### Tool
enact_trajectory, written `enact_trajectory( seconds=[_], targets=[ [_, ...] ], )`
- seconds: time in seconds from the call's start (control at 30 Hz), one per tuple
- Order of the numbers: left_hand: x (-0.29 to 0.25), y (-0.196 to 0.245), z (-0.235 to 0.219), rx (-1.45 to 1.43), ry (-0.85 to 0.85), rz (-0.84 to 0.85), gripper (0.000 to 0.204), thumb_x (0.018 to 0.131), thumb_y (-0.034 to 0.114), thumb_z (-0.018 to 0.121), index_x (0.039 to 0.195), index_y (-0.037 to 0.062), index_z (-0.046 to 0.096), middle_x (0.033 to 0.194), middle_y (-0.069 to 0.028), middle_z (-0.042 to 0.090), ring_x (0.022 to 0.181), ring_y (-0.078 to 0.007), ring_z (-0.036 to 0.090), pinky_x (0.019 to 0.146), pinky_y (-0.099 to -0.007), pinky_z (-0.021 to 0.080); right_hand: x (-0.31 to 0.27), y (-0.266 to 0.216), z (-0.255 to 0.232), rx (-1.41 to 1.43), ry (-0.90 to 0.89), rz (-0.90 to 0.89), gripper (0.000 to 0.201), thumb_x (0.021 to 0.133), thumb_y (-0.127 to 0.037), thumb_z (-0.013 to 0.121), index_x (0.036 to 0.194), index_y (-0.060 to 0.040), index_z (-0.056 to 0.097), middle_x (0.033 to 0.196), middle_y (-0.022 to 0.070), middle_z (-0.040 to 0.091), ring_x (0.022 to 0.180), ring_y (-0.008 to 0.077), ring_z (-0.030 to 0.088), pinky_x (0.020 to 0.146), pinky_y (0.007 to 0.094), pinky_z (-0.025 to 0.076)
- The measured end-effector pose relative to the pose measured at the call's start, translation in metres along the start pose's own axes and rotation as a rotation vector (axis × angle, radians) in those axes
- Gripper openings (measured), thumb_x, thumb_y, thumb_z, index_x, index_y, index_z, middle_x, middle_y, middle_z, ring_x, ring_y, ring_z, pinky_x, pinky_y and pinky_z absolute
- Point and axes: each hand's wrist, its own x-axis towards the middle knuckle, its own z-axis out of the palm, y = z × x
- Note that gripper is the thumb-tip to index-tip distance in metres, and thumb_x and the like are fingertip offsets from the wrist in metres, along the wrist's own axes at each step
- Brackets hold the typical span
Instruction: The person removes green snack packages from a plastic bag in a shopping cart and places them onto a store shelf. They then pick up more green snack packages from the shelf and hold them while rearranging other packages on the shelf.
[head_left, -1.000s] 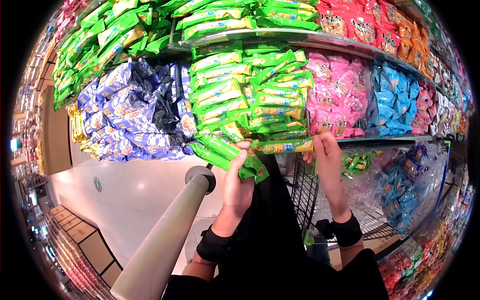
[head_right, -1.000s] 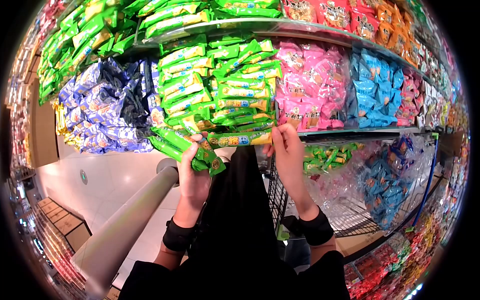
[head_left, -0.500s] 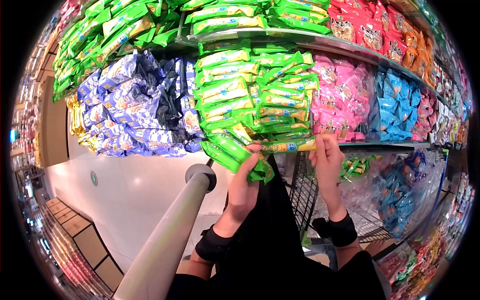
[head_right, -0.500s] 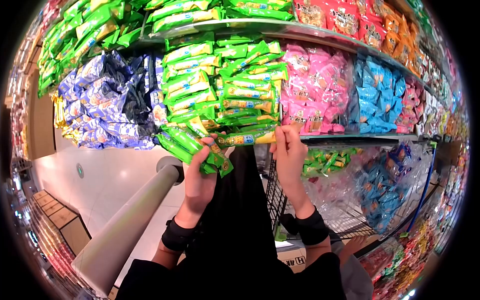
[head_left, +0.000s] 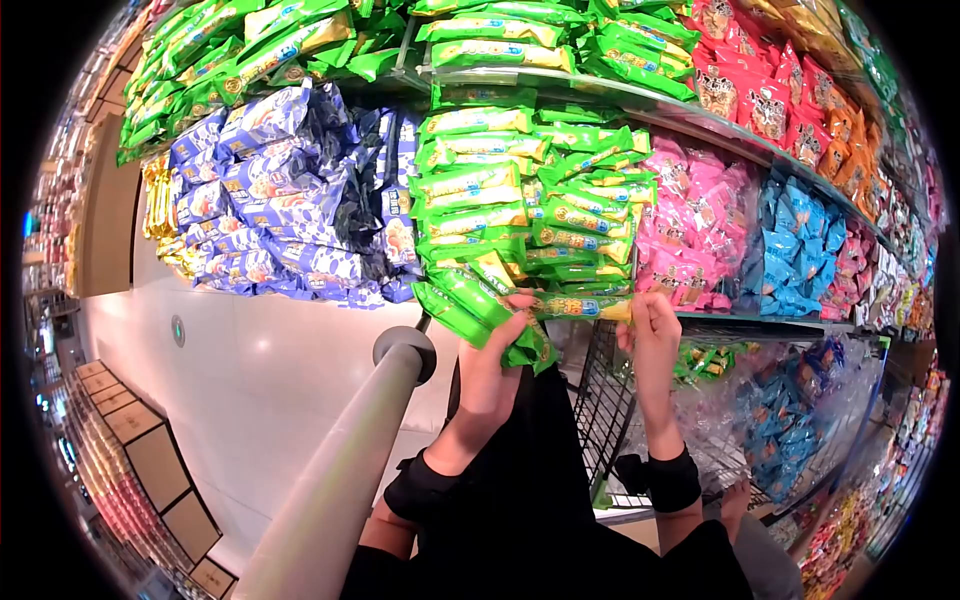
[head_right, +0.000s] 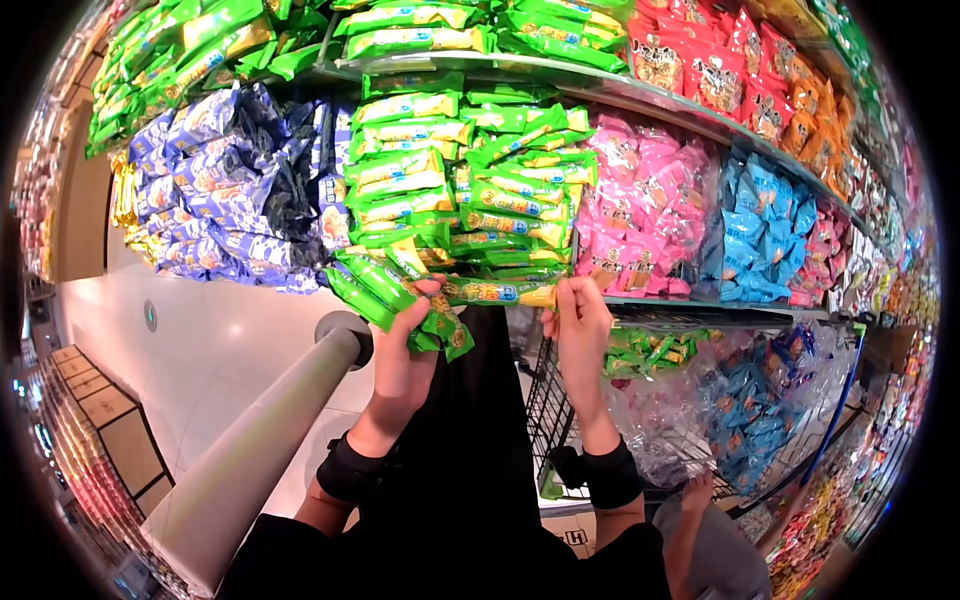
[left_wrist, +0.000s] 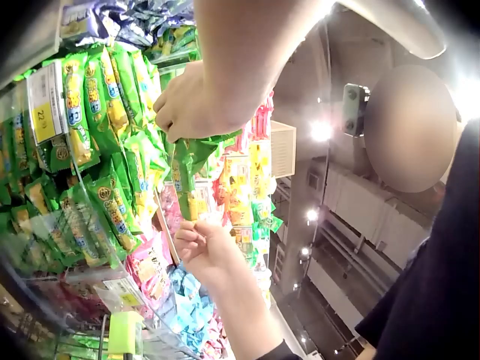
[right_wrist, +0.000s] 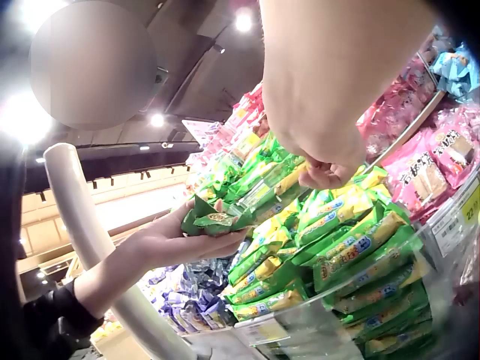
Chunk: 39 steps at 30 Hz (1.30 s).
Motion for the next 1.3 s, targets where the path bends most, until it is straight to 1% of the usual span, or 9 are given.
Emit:
enact_trajectory(
  seconds=[0.07,0.13,0.17,0.23,0.57,0.73,0.83,0.93,1.3],
  targets=[
    [0.001,0.002,-0.001,0.005,-0.002,0.044,0.02,0.087,0.003,0.055,0.107,0.0007,0.057,0.109,-0.0067,0.056,0.093,-0.0134,0.054,0.077,-0.0275,0.045,0.001,-0.004,0.001,-0.032,-0.051,-0.004,0.008,0.092,-0.01,0.054,0.09,-0.0029,0.055,0.073,0.0042,0.06,0.059,0.0077,0.055,0.052,0.0203,0.042],
    [0.001,0.004,-0.007,0.004,-0.005,0.027,0.02,0.088,0.003,0.054,0.107,0.0007,0.057,0.109,-0.0066,0.056,0.094,-0.0133,0.053,0.078,-0.0275,0.045,-0.001,-0.02,0.007,-0.176,-0.03,-0.379,0.018,0.085,-0.007,0.063,0.101,-0.0012,0.058,0.095,0.0073,0.059,0.081,0.0156,0.058,0.069,0.0274,0.047],
    [0.001,0.004,-0.009,0.001,-0.003,0.011,0.02,0.088,0.003,0.054,0.107,0.0007,0.057,0.11,-0.0065,0.056,0.095,-0.0132,0.053,0.079,-0.0276,0.045,-0.003,-0.026,0.005,-0.176,-0.026,-0.377,0.018,0.085,-0.007,0.063,0.101,-0.0012,0.058,0.095,0.0073,0.059,0.081,0.0156,0.058,0.069,0.0274,0.047],
    [0.002,0.002,-0.01,0.003,-0.004,0.001,0.02,0.088,0.003,0.054,0.108,0.0007,0.057,0.11,-0.0063,0.056,0.096,-0.0131,0.053,0.079,-0.0276,0.045,-0.004,-0.036,0.0,-0.389,-0.321,-0.467,0.033,0.078,-0.007,0.068,0.109,-0.002,0.058,0.111,0.009,0.054,0.099,0.0223,0.054,0.082,0.0321,0.044],
    [0.007,0.004,-0.004,0.026,-0.011,0.057,0.021,0.088,0.003,0.052,0.108,0.0009,0.057,0.113,-0.0082,0.055,0.102,-0.0172,0.053,0.087,-0.0307,0.043,0.016,-0.041,-0.007,-0.559,-0.406,-0.648,0.032,0.071,-0.01,0.072,0.1,-0.0041,0.061,0.096,0.0101,0.055,0.091,0.0289,0.054,0.077,0.036,0.045],
    [0.012,0.009,-0.005,0.121,-0.035,0.181,0.019,0.088,0.009,0.052,0.105,0.0027,0.056,0.114,-0.0116,0.056,0.119,-0.0305,0.049,0.104,-0.047,0.035,0.048,-0.036,-0.013,-0.556,-0.281,-0.727,0.034,0.07,-0.008,0.071,0.102,-0.0046,0.06,0.097,0.01,0.055,0.091,0.0282,0.054,0.077,0.0367,0.046],
    [0.014,0.007,-0.012,0.121,-0.05,0.195,0.018,0.088,0.009,0.054,0.104,0.0014,0.056,0.113,-0.013,0.056,0.118,-0.0312,0.05,0.104,-0.0473,0.036,0.089,-0.024,-0.016,-0.528,-0.12,-0.593,0.033,0.071,-0.008,0.071,0.103,-0.007,0.061,0.093,0.0103,0.053,0.09,0.0295,0.053,0.077,0.0369,0.045],
    [0.013,0.001,-0.011,0.134,-0.033,0.175,0.018,0.086,0.008,0.054,0.103,0.0,0.057,0.112,-0.014,0.056,0.115,-0.0302,0.051,0.104,-0.0444,0.037,0.124,-0.024,-0.008,-0.634,-0.026,-0.698,0.033,0.073,-0.011,0.07,0.105,-0.0085,0.061,0.091,0.0108,0.052,0.091,0.0302,0.052,0.079,0.0375,0.044],
    [0.008,-0.01,-0.007,0.076,-0.022,0.069,0.019,0.085,0.005,0.054,0.103,-0.0014,0.056,0.111,-0.0128,0.056,0.113,-0.0271,0.051,0.108,-0.0428,0.033,0.15,-0.001,0.015,-0.599,-0.043,-0.662,0.032,0.075,-0.011,0.068,0.104,-0.006,0.055,0.1,0.0105,0.051,0.096,0.0309,0.054,0.076,0.039,0.047]
  ],
)
